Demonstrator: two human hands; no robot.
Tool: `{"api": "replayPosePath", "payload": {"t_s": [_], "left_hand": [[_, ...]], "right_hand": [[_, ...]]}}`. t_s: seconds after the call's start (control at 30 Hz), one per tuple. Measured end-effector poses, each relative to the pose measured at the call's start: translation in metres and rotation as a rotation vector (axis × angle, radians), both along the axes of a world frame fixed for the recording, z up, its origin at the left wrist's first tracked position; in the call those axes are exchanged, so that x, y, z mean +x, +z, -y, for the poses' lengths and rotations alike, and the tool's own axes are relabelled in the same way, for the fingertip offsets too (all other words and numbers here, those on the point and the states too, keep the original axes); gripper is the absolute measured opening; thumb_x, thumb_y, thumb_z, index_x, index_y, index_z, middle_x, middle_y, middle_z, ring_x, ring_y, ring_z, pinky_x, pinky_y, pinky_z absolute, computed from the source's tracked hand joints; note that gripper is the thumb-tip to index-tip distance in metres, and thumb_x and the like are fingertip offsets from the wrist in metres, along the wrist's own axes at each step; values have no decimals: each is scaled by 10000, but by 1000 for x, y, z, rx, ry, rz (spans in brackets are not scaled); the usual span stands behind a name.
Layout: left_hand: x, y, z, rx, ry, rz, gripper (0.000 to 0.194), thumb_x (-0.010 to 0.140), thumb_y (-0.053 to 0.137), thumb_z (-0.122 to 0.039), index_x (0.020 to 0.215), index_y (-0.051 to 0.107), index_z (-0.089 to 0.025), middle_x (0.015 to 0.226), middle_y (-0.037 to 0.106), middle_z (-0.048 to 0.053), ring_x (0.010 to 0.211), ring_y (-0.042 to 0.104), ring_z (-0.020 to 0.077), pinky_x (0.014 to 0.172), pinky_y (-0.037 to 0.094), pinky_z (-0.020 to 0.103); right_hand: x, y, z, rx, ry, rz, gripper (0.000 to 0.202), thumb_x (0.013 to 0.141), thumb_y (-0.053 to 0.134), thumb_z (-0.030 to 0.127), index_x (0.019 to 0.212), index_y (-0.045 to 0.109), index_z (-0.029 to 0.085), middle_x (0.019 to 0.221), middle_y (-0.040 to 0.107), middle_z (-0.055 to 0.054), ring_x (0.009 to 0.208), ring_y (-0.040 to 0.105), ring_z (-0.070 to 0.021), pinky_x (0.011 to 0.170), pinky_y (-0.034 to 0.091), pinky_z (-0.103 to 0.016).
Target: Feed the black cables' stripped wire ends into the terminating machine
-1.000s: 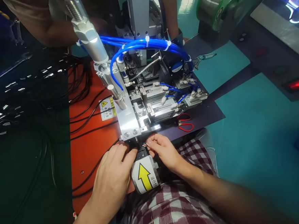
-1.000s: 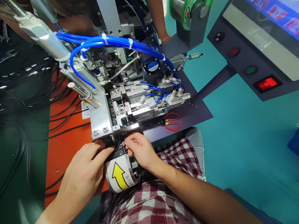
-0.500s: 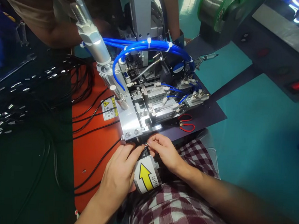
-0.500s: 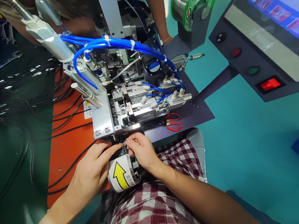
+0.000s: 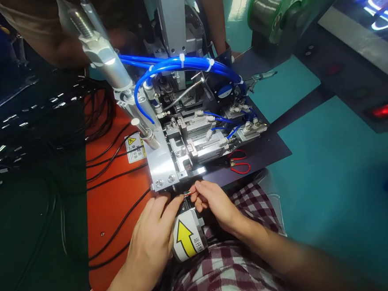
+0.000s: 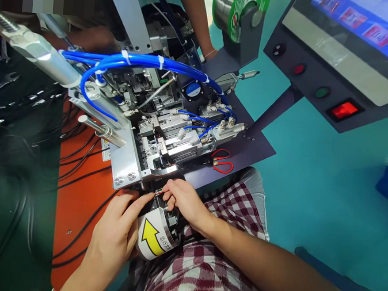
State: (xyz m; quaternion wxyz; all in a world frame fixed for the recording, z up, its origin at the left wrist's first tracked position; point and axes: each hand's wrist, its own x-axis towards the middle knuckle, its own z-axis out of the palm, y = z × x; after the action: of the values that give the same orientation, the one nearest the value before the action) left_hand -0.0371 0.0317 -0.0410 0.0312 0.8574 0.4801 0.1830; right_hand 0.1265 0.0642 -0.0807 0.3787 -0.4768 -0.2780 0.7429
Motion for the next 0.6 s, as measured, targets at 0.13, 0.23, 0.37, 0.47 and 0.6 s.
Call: {"api": "replayPosePath", "payload": {"t_s": [0.13, 0.23, 0.37, 0.47, 0.6], "left_hand": [[-1, -2, 1, -13, 12, 20, 340, 891, 362, -63, 1163, 552, -138, 916, 545, 91, 828, 532, 198, 661, 486, 281], [-2, -3, 0, -4, 11, 27, 332, 895, 363, -74, 1155, 555, -150, 910, 547, 86, 825, 532, 199, 654, 482, 278], [-3, -3, -1, 14, -4, 17, 326, 891, 366, -65, 1147, 555, -133, 914, 537, 90, 816, 526, 197, 654, 479, 277], [-3, -3, -2, 24, -9, 11, 327, 892, 363, -57, 1150, 549, -132, 913, 532, 88, 816, 523, 194, 652, 477, 271], [-4, -3, -2, 14, -16, 7, 318, 902, 363, -79, 1158, 546, -127, 945, 541, 98, 831, 526, 197, 660, 486, 276]], "right_hand": [[2, -1, 0, 125, 76, 114, 361, 828, 544, 505, 732, 550, 157, 629, 535, 24, 497, 452, -84, 535, 360, -243], [3, 2, 1, 195, 123, 163, 253, 828, 564, 398, 726, 533, 168, 598, 503, 35, 511, 442, -95, 518, 349, -240], [0, 2, 6, 352, 61, 303, 143, 844, 549, 295, 761, 528, 182, 598, 456, 46, 523, 416, -97, 487, 303, -234], [-2, 1, 7, 290, 56, 236, 165, 856, 541, 323, 771, 502, 187, 532, 407, 72, 465, 373, -88, 457, 272, -230], [-1, -1, 3, 175, 88, 102, 291, 849, 525, 436, 734, 510, 169, 567, 485, 48, 472, 430, -82, 500, 350, -233]]}}
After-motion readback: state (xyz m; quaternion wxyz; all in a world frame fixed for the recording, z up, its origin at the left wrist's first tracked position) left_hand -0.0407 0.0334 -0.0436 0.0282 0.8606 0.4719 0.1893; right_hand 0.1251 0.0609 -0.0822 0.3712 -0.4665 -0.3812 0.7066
